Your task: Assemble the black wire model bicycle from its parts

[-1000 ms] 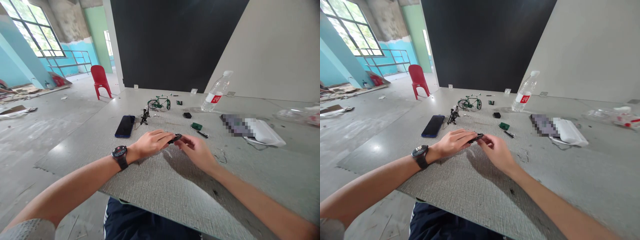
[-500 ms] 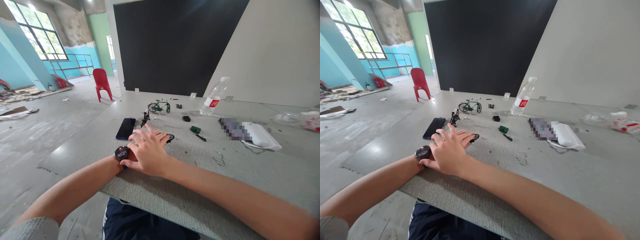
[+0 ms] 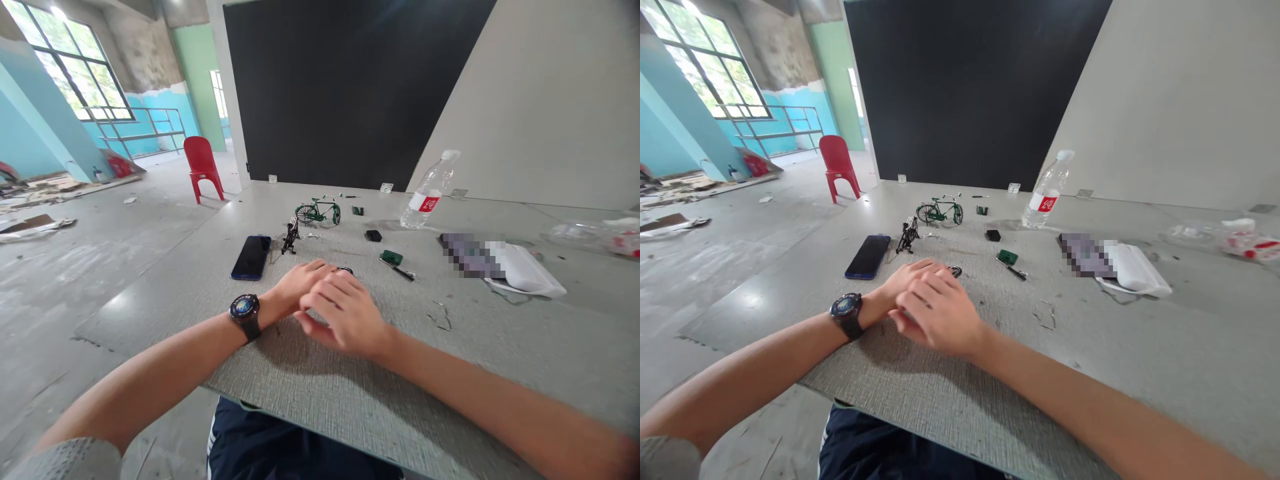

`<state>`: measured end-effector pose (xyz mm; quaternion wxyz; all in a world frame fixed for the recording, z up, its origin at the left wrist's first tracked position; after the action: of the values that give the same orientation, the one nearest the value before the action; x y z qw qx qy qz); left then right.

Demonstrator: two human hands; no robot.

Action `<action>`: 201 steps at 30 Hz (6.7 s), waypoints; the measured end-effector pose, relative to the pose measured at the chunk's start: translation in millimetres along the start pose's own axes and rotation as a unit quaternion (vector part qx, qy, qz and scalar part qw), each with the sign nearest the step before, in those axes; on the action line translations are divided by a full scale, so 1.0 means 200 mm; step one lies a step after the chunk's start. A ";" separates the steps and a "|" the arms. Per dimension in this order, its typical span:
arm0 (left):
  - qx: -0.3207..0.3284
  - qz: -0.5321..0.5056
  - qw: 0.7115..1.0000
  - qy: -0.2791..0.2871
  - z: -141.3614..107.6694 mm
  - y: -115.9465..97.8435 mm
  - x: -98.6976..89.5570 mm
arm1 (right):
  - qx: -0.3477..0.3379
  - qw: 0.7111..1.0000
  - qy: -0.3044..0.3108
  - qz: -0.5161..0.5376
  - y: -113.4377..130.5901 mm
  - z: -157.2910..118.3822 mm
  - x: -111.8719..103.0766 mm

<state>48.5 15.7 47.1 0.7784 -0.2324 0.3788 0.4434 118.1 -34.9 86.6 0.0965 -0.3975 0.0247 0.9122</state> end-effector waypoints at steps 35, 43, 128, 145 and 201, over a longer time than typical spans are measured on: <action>0.122 0.028 0.991 -0.039 0.00 -0.03 -0.04 | 0.467 0.844 -0.050 0.258 -0.52 -0.35 0.01; 0.098 -0.076 0.990 -0.062 -0.01 -0.01 -0.05 | 0.431 0.874 -0.084 0.207 -0.50 -0.33 -0.03; -0.018 -0.274 0.962 -0.008 -0.02 0.10 -0.06 | 0.378 0.906 -0.060 0.180 -0.45 -0.33 0.00; -0.036 -0.288 0.957 0.011 -0.02 0.10 -0.05 | 0.359 0.918 -0.032 0.165 -0.43 -0.31 0.00; -0.073 -0.334 0.940 0.005 0.00 0.09 -0.10 | 0.367 0.918 -0.011 0.153 -0.42 -0.31 -0.01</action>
<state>25.7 14.4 61.5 0.8607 -0.4039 0.2499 0.1834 179.8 39.2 48.1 0.0953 -0.3153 0.4166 0.8473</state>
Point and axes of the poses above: each hand's wrist, its own z-axis towards the middle knuckle, its own x-axis out of the palm, y = z × x, the point moved 6 cm from there along z, towards the middle knuckle, and after that the axes turned 6 degrees about z, right-handed, at the moved point
